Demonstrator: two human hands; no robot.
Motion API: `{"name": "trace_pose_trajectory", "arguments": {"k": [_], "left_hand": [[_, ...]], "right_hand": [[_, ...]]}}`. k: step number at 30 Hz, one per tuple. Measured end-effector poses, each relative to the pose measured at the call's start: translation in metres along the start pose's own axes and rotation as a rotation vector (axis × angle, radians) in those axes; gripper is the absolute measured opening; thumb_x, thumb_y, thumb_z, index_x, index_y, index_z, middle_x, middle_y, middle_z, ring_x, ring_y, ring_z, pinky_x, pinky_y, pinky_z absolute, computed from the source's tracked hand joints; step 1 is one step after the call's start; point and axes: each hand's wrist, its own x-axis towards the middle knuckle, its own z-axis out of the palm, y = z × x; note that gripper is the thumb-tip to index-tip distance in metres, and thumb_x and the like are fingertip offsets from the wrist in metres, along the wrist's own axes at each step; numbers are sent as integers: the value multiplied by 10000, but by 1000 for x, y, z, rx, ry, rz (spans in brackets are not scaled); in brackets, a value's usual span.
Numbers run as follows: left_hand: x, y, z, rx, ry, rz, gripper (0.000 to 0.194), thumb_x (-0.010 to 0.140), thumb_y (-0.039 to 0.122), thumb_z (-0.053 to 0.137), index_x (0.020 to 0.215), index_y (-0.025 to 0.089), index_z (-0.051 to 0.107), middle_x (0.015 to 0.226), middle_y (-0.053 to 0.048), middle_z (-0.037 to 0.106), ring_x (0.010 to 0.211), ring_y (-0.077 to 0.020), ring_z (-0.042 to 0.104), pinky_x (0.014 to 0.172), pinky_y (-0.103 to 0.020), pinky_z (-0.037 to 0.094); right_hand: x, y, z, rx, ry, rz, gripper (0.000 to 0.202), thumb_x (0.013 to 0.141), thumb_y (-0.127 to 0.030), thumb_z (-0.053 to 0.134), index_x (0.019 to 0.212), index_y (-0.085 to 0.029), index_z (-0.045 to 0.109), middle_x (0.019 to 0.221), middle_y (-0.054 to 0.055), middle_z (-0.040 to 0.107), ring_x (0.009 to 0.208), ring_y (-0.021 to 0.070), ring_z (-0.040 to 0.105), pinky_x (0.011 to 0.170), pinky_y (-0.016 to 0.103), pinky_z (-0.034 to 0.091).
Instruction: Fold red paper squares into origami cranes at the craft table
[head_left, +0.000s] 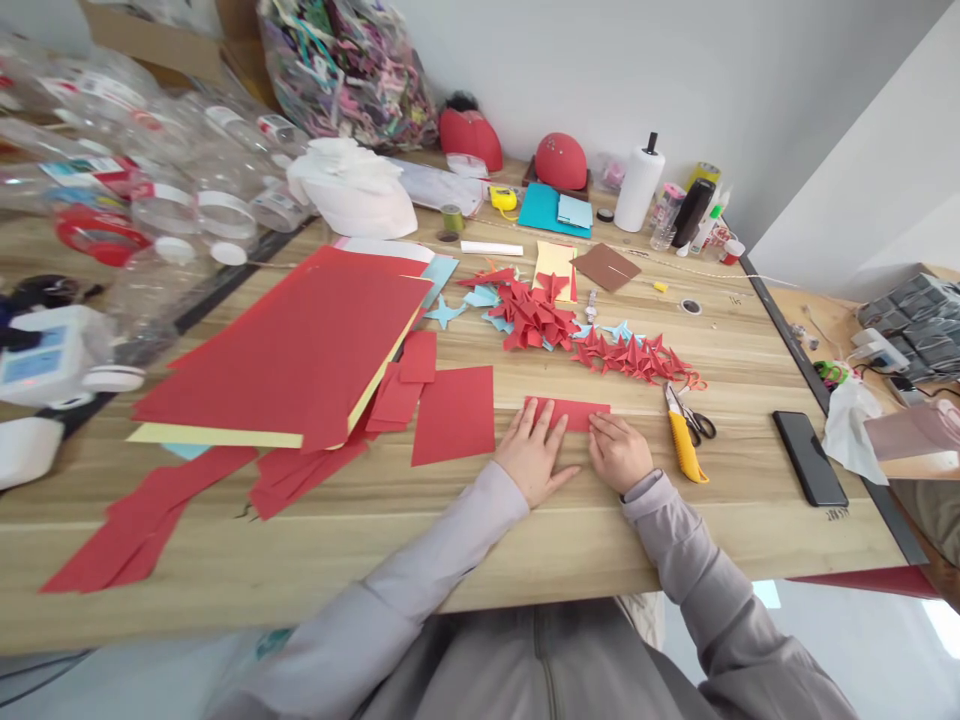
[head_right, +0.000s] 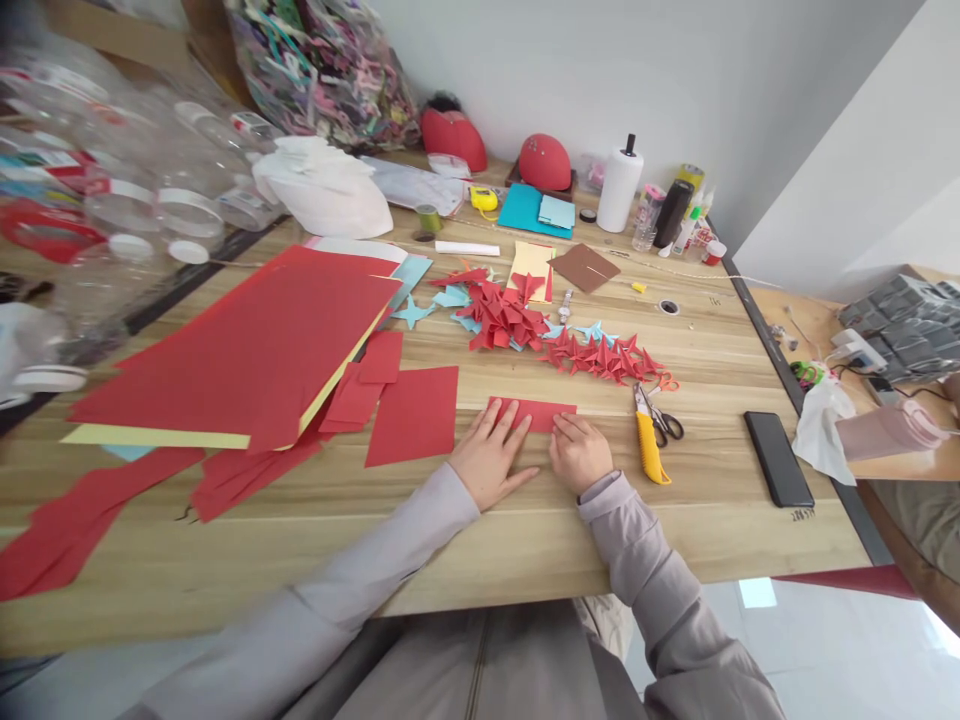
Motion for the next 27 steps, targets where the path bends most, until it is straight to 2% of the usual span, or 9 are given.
{"name": "trace_pose_trajectory", "arguments": {"k": [3, 6, 9, 11, 14, 17, 19, 22, 27], "left_hand": [[-6, -17, 3, 33, -5, -30, 808, 838, 625, 421, 1362, 9, 432, 1454, -239, 353, 1374, -350, 285, 1118, -468, 242], [-14, -36, 0, 56, -12, -34, 807, 850, 629, 392, 1368, 10, 424, 1466, -205, 349, 1364, -316, 323, 1135, -431, 231], [-19, -43, -6, 82, -7, -34, 796, 855, 629, 381, 1370, 24, 429, 1465, -185, 361, 1365, -315, 324, 1142, -436, 214], [-18, -37, -10, 92, 16, -42, 818, 849, 647, 374, 1362, 13, 435, 1465, -202, 353, 1373, -321, 306, 1146, -438, 201], [-8, -15, -8, 61, 60, -40, 853, 839, 669, 370, 1373, 6, 413, 1473, -220, 327, 1387, -325, 276, 1150, -440, 186], [3, 10, 1, -15, 18, 58, 814, 848, 660, 362, 1403, 66, 384, 1484, -183, 330, 1386, -303, 287, 1140, -427, 215], [8, 19, 7, -42, -6, 71, 802, 846, 666, 358, 1387, 77, 414, 1488, -183, 321, 1389, -316, 274, 1131, -443, 223], [9, 22, 11, -58, -29, 74, 786, 846, 653, 379, 1372, 72, 433, 1490, -190, 314, 1393, -318, 263, 1130, -445, 222], [7, 19, 9, -63, -38, 83, 825, 835, 666, 383, 1382, 50, 411, 1496, -185, 304, 1398, -312, 251, 1137, -446, 208]], "right_hand": [[-6, 7, -6, -43, 45, -12, 247, 878, -154, 484, 892, -163, 731, 1006, 77, 734, 1001, 200, 658, 875, 319, 549], [-9, 11, -11, -59, 88, -26, 240, 865, -133, 497, 833, -169, 732, 965, 67, 744, 956, 199, 673, 880, 333, 538], [-9, 12, -13, -58, 92, -29, 238, 861, -126, 498, 821, -178, 727, 965, 64, 744, 950, 201, 672, 904, 364, 514], [-8, 12, -13, -64, 85, -41, 231, 861, -134, 502, 816, -178, 724, 960, 63, 744, 945, 205, 670, 902, 371, 505], [-4, 11, -14, -71, 69, -55, 226, 855, -142, 512, 765, -177, 716, 923, 61, 747, 909, 206, 666, 889, 373, 493], [1, 9, -17, -75, 37, -46, 216, 836, -130, 525, 712, -165, 699, 876, 72, 744, 873, 210, 654, 858, 370, 486], [5, 4, -19, -95, 14, -38, 195, 828, -133, 536, 713, -160, 692, 866, 82, 736, 872, 219, 640, 872, 389, 467], [9, -5, -19, -109, -17, -50, 166, 849, -169, 543, 783, -165, 694, 924, 88, 722, 926, 224, 613, 921, 409, 429], [9, -11, -12, -67, -12, -88, 176, 867, -180, 538, 810, -167, 704, 891, 78, 722, 853, 198, 607, 805, 340, 464]]}}
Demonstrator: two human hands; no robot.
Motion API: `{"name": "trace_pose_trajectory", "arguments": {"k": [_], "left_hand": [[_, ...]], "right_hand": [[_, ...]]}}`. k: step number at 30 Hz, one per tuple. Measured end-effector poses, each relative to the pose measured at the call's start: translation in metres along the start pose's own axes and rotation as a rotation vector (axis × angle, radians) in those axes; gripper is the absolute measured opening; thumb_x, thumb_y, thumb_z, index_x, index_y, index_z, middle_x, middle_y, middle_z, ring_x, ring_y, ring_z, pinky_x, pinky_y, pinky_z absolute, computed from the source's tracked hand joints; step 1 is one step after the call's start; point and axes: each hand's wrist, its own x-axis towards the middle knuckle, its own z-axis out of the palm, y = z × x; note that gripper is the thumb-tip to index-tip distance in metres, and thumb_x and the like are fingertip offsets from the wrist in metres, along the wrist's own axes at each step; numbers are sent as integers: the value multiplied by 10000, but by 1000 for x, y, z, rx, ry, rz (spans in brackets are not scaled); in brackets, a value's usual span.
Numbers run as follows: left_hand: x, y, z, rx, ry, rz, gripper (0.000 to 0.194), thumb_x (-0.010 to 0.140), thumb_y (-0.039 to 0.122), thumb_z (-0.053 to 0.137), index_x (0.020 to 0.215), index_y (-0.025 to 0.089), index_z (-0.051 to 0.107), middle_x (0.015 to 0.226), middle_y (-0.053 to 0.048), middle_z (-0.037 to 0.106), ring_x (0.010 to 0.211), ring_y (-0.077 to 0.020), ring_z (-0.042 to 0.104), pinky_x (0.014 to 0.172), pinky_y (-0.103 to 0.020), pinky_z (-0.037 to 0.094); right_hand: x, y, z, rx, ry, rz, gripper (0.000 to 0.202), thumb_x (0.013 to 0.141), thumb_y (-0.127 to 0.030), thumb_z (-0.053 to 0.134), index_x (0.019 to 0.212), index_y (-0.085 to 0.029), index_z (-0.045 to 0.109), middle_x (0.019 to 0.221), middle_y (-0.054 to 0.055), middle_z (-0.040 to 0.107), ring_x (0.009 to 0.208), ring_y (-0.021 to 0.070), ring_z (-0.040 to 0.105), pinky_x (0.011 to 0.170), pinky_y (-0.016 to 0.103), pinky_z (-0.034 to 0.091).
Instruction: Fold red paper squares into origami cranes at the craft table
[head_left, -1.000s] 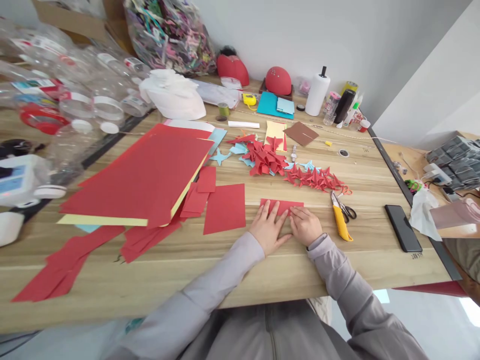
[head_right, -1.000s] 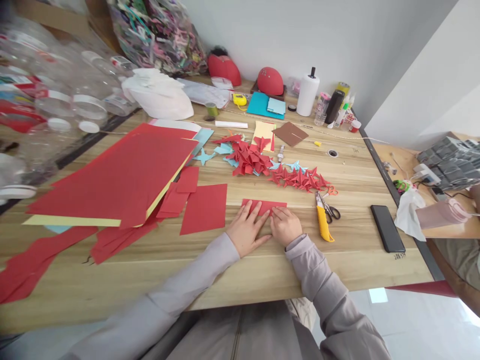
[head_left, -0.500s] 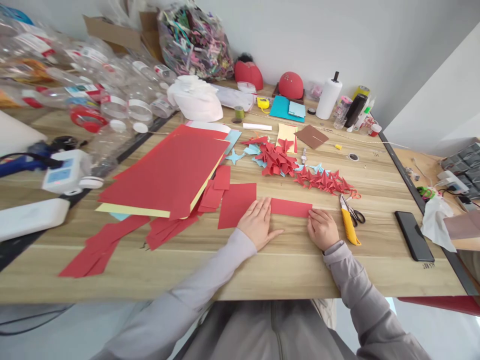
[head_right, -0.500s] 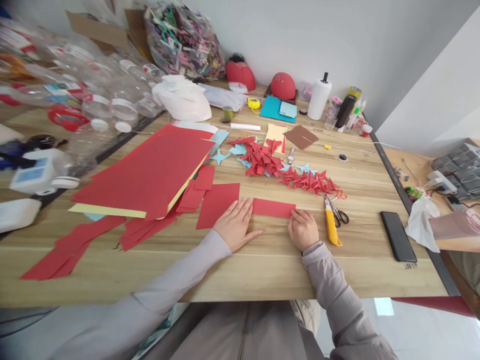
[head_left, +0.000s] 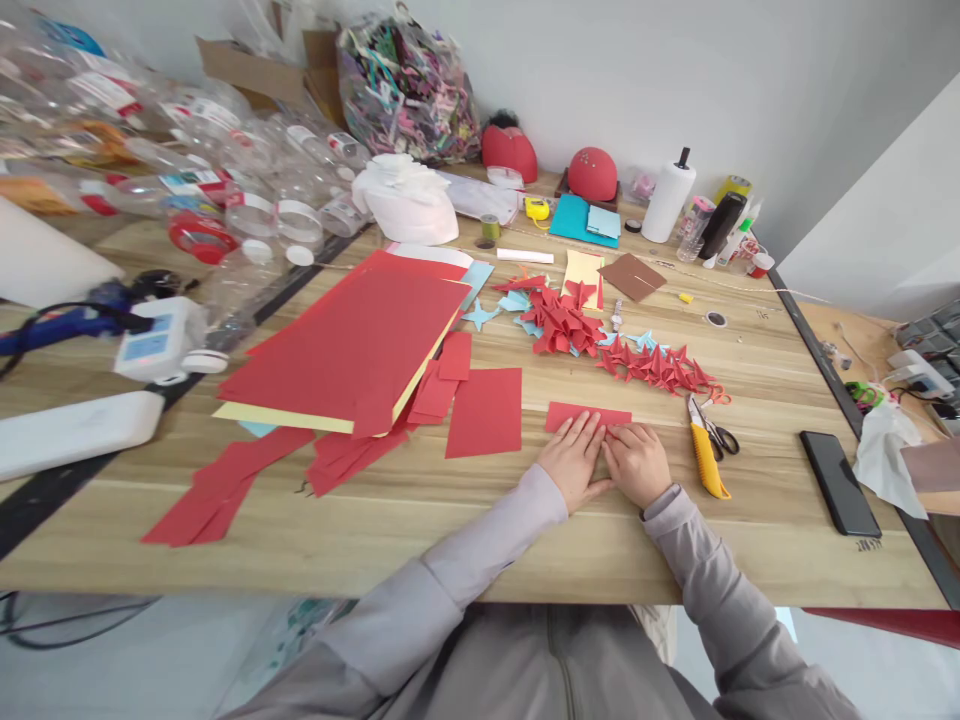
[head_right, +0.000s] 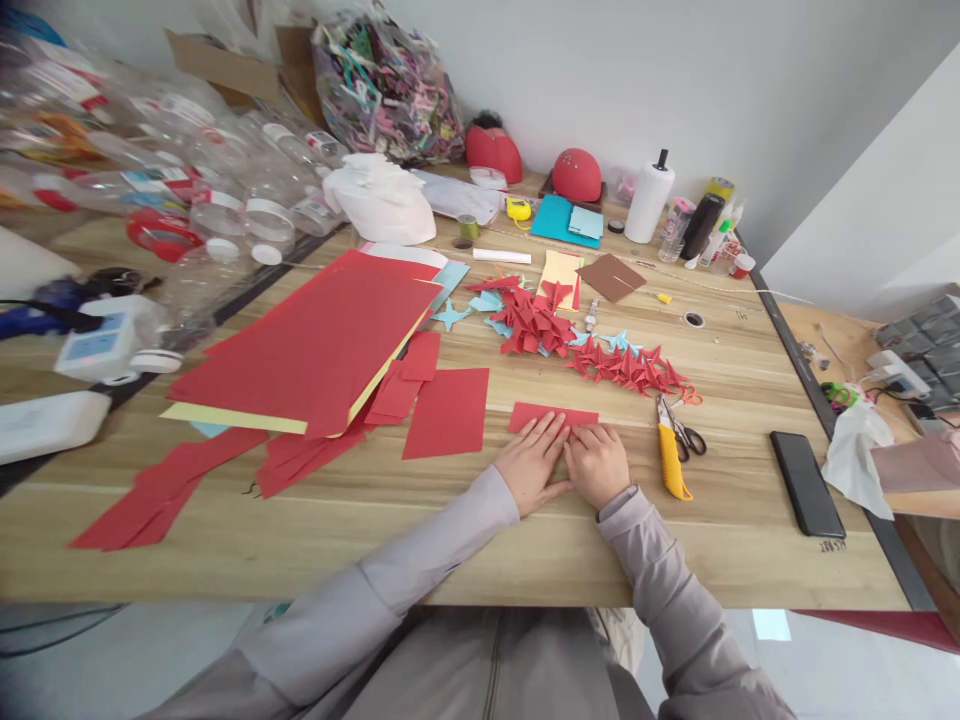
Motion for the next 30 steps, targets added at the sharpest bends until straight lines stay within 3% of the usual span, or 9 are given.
{"name": "trace_pose_trajectory", "arguments": {"k": [4, 9, 13, 18, 21, 25, 30], "left_hand": [[-9, -13, -1, 19, -16, -23, 825, 852, 659, 349, 1403, 45, 373, 1498, -165, 306, 1397, -297, 258, 1139, -437, 211], [-35, -51, -9, 78, 19, -81, 727, 890, 587, 347, 1394, 66, 395, 1489, -150, 331, 1385, -271, 294, 1138, -435, 224], [-43, -71, -20, 131, -34, -58, 684, 889, 582, 366, 1364, 96, 447, 1461, -132, 391, 1357, -286, 344, 1124, -453, 248], [-20, -65, -27, 162, 59, -12, 523, 895, 476, 454, 1257, 110, 550, 1394, -175, 466, 1307, -294, 406, 1095, -439, 294], [-1, -55, -21, 133, 91, 69, 462, 864, 378, 560, 1263, 145, 529, 1281, -156, 557, 1185, -261, 508, 1005, -393, 393], [16, -48, -10, 144, 95, 90, 248, 862, 310, 577, 1060, 174, 639, 1106, -117, 621, 1051, -260, 548, 848, -390, 446], [24, -51, -9, 191, 138, 147, 161, 882, 215, 531, 833, 147, 669, 901, -106, 632, 881, -236, 547, 717, -367, 414]], "right_hand": [[-4, 3, 2, 43, 45, 22, 188, 856, -155, 531, 840, -175, 718, 940, 68, 735, 892, 195, 624, 842, 348, 462], [-10, 10, 0, 56, 78, 63, 223, 836, -129, 528, 731, -189, 716, 934, 49, 748, 897, 197, 654, 867, 367, 457], [-14, 15, -1, 90, 82, 87, 238, 845, -139, 519, 724, -190, 718, 928, 49, 750, 927, 201, 660, 866, 354, 470], [-12, 16, 0, 107, 58, 124, 250, 850, -161, 516, 686, -189, 702, 906, 58, 747, 920, 199, 648, 837, 325, 479], [-3, 12, -1, 31, -3, 139, 234, 841, -181, 533, 660, -180, 681, 819, 79, 729, 835, 203, 636, 801, 337, 458], [15, 2, -3, -26, -93, 114, 207, 835, -217, 550, 664, -171, 656, 673, 73, 662, 708, 195, 598, 762, 346, 429], [30, -9, 5, 122, -135, 73, 119, 786, -189, 578, 875, -171, 654, 841, 73, 692, 810, 204, 601, 752, 323, 444]]}}
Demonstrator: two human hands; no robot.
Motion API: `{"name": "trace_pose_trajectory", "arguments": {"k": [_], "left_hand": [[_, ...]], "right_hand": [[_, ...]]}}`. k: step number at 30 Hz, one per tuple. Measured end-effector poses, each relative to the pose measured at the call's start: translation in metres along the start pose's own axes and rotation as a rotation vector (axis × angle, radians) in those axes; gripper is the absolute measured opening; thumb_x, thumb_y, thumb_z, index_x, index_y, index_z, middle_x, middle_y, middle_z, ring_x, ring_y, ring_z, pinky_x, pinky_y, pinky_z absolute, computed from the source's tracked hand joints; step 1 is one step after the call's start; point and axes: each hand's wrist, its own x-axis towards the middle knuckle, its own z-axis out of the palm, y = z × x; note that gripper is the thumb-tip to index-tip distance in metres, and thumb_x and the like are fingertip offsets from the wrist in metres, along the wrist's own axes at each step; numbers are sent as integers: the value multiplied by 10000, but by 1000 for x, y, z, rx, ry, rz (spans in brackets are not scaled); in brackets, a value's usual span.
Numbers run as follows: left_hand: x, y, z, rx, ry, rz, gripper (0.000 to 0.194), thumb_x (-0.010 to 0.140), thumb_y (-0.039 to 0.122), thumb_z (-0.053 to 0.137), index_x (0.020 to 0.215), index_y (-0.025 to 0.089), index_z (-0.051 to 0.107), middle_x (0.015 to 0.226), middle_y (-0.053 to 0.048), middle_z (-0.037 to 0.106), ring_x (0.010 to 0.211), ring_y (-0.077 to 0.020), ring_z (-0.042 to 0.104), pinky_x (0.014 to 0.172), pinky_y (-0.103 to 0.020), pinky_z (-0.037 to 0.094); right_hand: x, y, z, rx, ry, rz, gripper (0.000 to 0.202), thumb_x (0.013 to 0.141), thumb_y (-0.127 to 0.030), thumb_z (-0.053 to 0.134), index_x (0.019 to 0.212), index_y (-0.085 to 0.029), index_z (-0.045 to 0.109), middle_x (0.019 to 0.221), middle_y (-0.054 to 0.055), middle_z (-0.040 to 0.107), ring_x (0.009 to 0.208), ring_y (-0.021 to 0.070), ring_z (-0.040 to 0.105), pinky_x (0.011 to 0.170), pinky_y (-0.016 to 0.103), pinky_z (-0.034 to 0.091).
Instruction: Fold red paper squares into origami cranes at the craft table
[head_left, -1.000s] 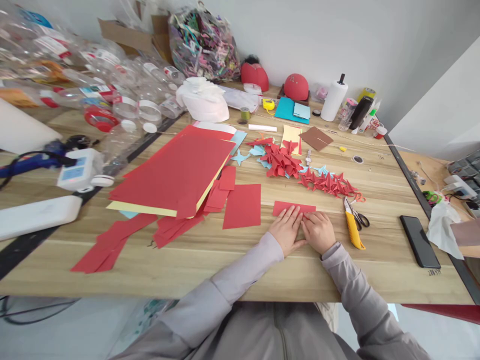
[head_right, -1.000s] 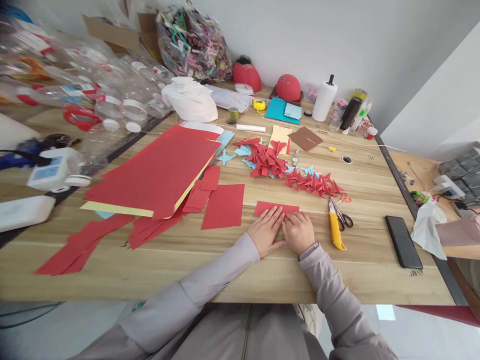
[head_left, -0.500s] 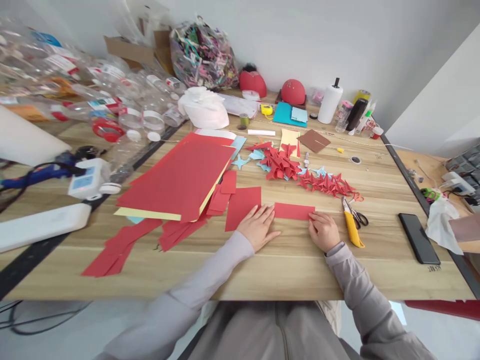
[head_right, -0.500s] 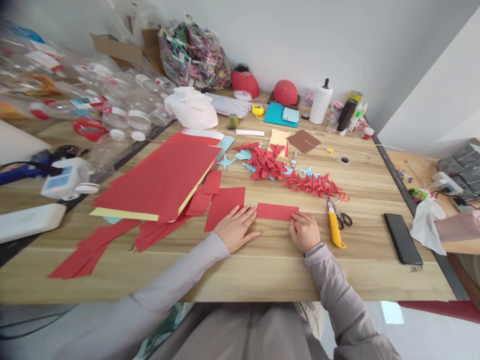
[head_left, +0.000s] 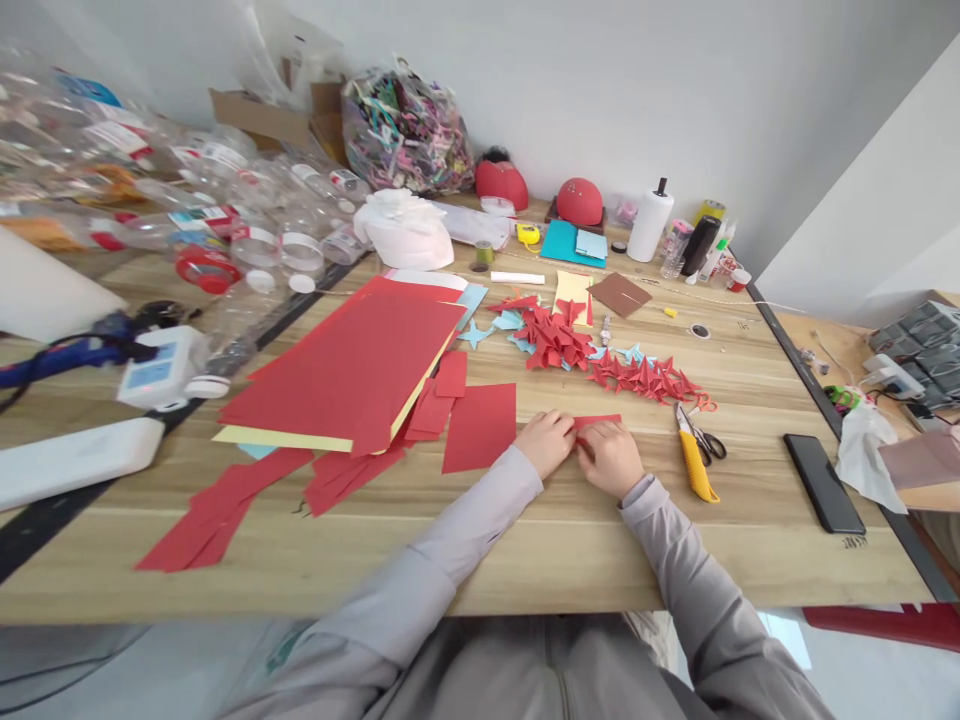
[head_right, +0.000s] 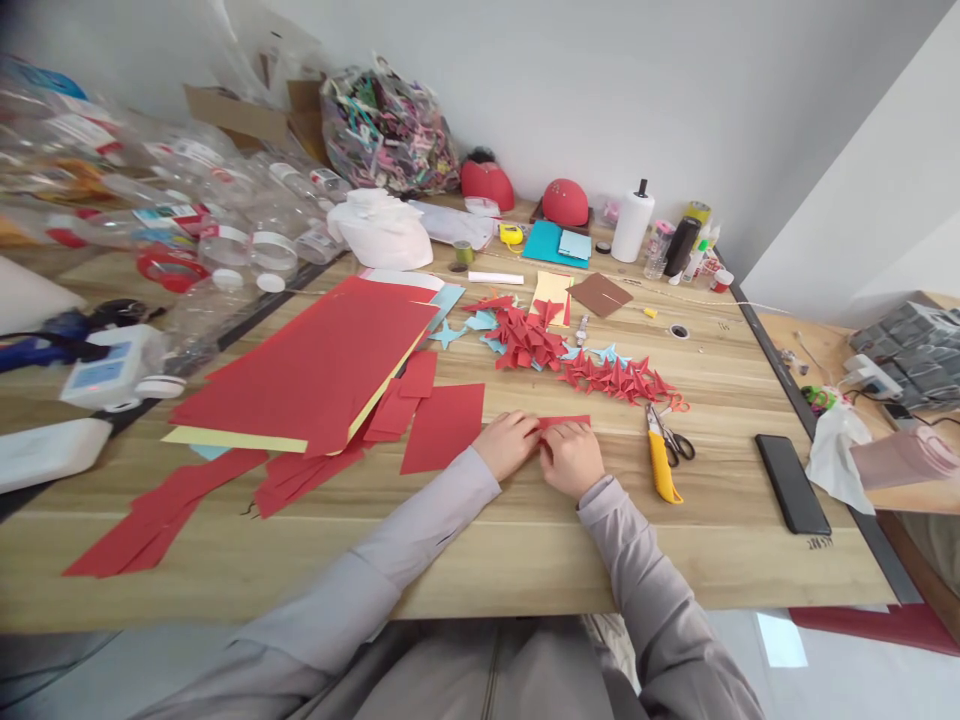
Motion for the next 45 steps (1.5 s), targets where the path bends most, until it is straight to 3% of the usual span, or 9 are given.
{"name": "trace_pose_trajectory", "arguments": {"k": [5, 10, 20, 27, 33, 35, 38, 41, 45], "left_hand": [[0, -1, -2, 25, 45, 30, 183, 903, 193, 485, 887, 153, 663, 876, -93, 650, 829, -220, 545, 699, -357, 394], [-2, 3, -5, -1, 123, 57, 256, 928, 228, 421, 877, 143, 658, 826, -92, 651, 789, -203, 552, 703, -361, 389], [-2, -5, -8, -80, 190, 137, 295, 926, 181, 397, 802, 164, 664, 791, -81, 674, 807, -178, 578, 723, -348, 400], [-6, -26, -16, -109, 263, 156, 268, 927, 206, 417, 891, 189, 682, 910, -50, 725, 856, -157, 616, 772, -341, 423], [-14, -42, -23, -94, 395, 114, 224, 904, 194, 463, 914, 191, 687, 919, -30, 736, 856, -160, 634, 807, -352, 437], [-15, -40, -24, -110, 391, 103, 228, 904, 191, 461, 927, 194, 689, 927, -36, 734, 870, -162, 634, 809, -354, 442], [-11, -29, -23, -134, 346, 124, 254, 914, 187, 437, 925, 198, 691, 919, -48, 729, 882, -157, 630, 828, -355, 447], [-5, -14, -20, -135, 329, 148, 272, 925, 183, 412, 913, 182, 684, 887, -61, 721, 868, -160, 627, 819, -361, 454], [-1, -1, -19, -101, 319, 162, 282, 935, 164, 390, 876, 164, 666, 859, -66, 712, 859, -166, 623, 823, -371, 450]], "right_hand": [[-4, 11, 15, 69, 81, -73, 194, 810, -107, 536, 956, -165, 649, 980, 88, 697, 908, 201, 603, 824, 323, 478], [-7, 21, 23, 27, 159, -116, 215, 855, -78, 482, 906, -172, 669, 908, 75, 708, 850, 187, 605, 793, 308, 488], [-4, 17, 14, 23, 217, -222, 212, 849, -103, 481, 901, -165, 678, 906, 81, 712, 875, 188, 605, 825, 337, 471], [-5, 25, 7, -7, 254, -118, 200, 848, -126, 510, 856, -201, 696, 874, 62, 726, 887, 178, 618, 899, 374, 428], [-11, 37, -1, -32, 438, 35, 200, 825, -103, 498, 838, -188, 679, 822, 71, 712, 843, 199, 623, 853, 382, 444], [-12, 34, -3, -13, 463, 59, 207, 834, -123, 496, 926, -185, 671, 889, 88, 708, 889, 210, 621, 855, 387, 446], [-9, 23, -1, 5, 340, -22, 264, 854, -186, 521, 1097, -179, 623, 1079, 111, 674, 1060, 223, 578, 947, 410, 401], [-6, 14, 6, -22, 263, -114, 218, 866, -154, 516, 1019, -221, 657, 1016, 66, 700, 1030, 195, 589, 984, 406, 362], [-6, 13, 12, -23, 263, -156, 213, 877, -137, 504, 956, -232, 677, 947, 42, 722, 986, 173, 601, 985, 394, 364]]}}
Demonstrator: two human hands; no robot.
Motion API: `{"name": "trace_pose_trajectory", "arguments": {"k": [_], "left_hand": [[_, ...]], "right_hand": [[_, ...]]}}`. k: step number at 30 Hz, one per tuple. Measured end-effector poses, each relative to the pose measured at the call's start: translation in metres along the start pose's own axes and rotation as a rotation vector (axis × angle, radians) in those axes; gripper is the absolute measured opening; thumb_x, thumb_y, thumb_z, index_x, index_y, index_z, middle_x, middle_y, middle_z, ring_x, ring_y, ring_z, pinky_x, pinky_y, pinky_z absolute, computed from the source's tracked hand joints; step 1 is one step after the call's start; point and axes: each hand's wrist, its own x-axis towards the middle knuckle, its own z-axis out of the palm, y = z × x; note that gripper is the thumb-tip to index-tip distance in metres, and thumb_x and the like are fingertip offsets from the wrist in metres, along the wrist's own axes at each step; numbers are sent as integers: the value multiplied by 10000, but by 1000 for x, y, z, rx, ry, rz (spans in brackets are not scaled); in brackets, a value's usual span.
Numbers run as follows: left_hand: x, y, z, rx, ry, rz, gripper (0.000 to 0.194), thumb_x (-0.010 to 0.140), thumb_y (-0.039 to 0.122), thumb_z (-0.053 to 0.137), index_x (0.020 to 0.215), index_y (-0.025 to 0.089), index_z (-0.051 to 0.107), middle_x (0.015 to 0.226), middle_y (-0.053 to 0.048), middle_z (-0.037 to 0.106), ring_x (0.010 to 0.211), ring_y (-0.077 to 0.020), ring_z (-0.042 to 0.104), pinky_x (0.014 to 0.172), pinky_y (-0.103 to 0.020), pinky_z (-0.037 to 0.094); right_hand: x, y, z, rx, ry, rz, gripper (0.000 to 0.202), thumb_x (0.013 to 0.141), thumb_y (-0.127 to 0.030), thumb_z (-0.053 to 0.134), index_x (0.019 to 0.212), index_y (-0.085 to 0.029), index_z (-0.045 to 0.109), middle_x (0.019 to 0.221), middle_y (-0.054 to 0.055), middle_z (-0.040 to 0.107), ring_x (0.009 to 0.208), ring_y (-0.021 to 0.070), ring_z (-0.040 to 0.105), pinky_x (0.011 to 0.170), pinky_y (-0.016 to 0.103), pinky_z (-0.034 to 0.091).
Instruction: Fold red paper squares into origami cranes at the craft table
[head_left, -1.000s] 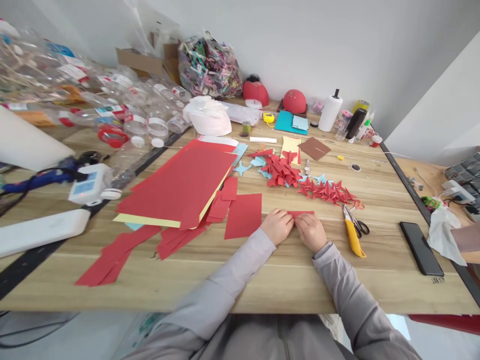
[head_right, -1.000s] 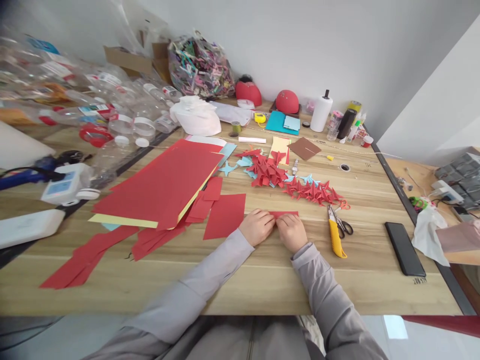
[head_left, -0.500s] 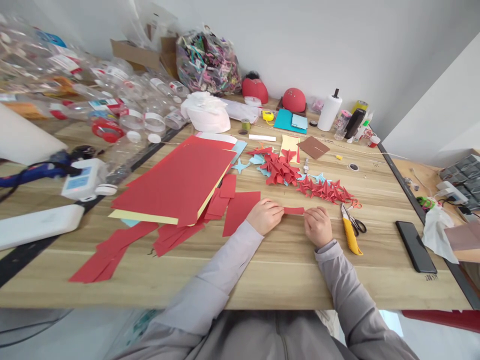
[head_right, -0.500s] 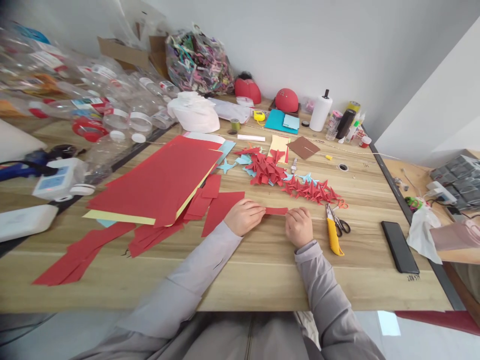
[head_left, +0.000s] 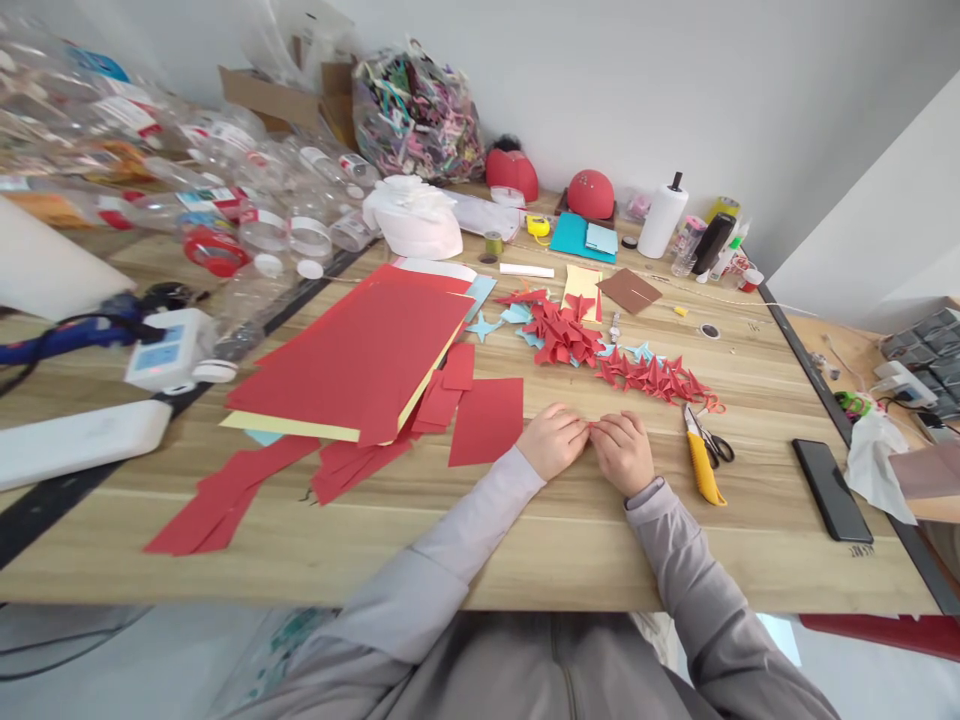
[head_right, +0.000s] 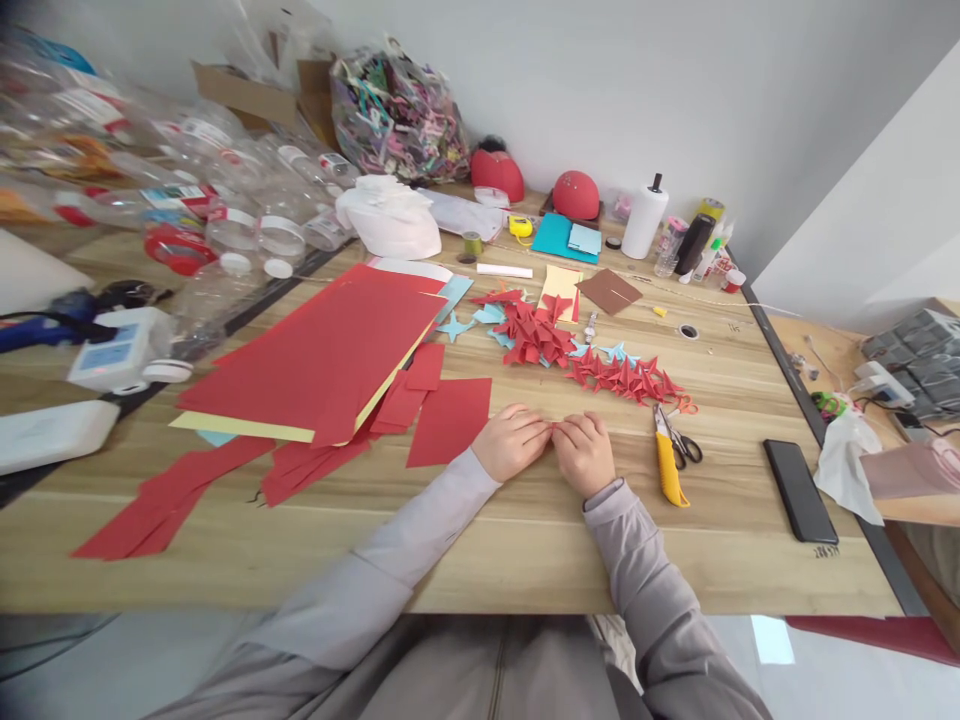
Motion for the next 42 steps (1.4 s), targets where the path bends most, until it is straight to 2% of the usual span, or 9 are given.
{"name": "trace_pose_trajectory", "arguments": {"k": [6, 13, 18, 21, 23, 26, 29, 34, 42], "left_hand": [[-1, -4, 0, -3, 42, 3, 268, 928, 162, 406, 848, 169, 662, 842, -53, 719, 833, -166, 631, 809, -373, 446], [-14, -27, -10, 30, 51, -92, 263, 918, 197, 416, 883, 199, 677, 890, -46, 736, 856, -159, 652, 872, -395, 450], [-22, -43, -21, 64, 121, -164, 227, 889, 178, 455, 850, 202, 677, 884, -29, 740, 843, -163, 663, 855, -388, 458], [-20, -37, -25, 82, 195, -202, 204, 865, 150, 481, 859, 198, 679, 866, -33, 739, 844, -170, 664, 851, -384, 457], [-13, -24, -23, 71, 226, -130, 178, 862, 159, 502, 879, 189, 676, 894, -42, 737, 872, -179, 660, 856, -383, 453], [0, -1, -13, 53, 192, -33, 179, 881, 181, 493, 918, 166, 668, 925, -65, 728, 906, -190, 648, 879, -388, 449], [6, 9, -3, 41, 148, 10, 204, 895, 151, 459, 883, 140, 662, 866, -80, 718, 864, -185, 642, 873, -387, 452], [3, 4, 5, 29, 108, 1, 253, 912, 133, 422, 821, 150, 657, 783, -58, 705, 820, -171, 633, 861, -381, 447], [0, -3, 0, -16, 145, -30, 237, 905, 160, 446, 836, 179, 671, 821, -46, 728, 837, -165, 640, 870, -389, 425]], "right_hand": [[-2, 7, -6, -20, 39, -11, 224, 869, -125, 488, 942, -223, 676, 931, 39, 730, 964, 177, 612, 955, 389, 373], [0, 16, -19, -72, 90, 58, 192, 873, -132, 513, 883, -228, 679, 899, 24, 738, 932, 174, 615, 926, 375, 373], [-1, 20, -22, -100, 161, 80, 195, 865, -110, 517, 879, -218, 679, 881, 24, 736, 908, 169, 615, 899, 358, 387], [0, 18, -19, -110, 165, 97, 183, 858, -112, 532, 871, -215, 683, 871, 30, 734, 905, 168, 614, 892, 359, 385], [1, 13, -15, -103, 147, 55, 184, 855, -110, 533, 886, -213, 683, 876, 33, 734, 907, 168, 613, 897, 363, 383], [4, 3, -9, -77, 128, -23, 201, 852, -108, 522, 930, -209, 677, 900, 34, 734, 918, 170, 610, 914, 373, 382], [5, -3, -7, -48, 126, -53, 203, 851, -109, 517, 925, -213, 675, 891, 33, 734, 914, 165, 610, 922, 371, 389], [6, -4, -10, -41, 141, -76, 182, 831, -93, 545, 915, -197, 668, 868, 32, 734, 897, 172, 613, 909, 375, 404], [8, -1, -19, -47, 129, -73, 159, 814, -114, 559, 904, -188, 668, 869, 38, 736, 869, 182, 624, 837, 363, 426]]}}
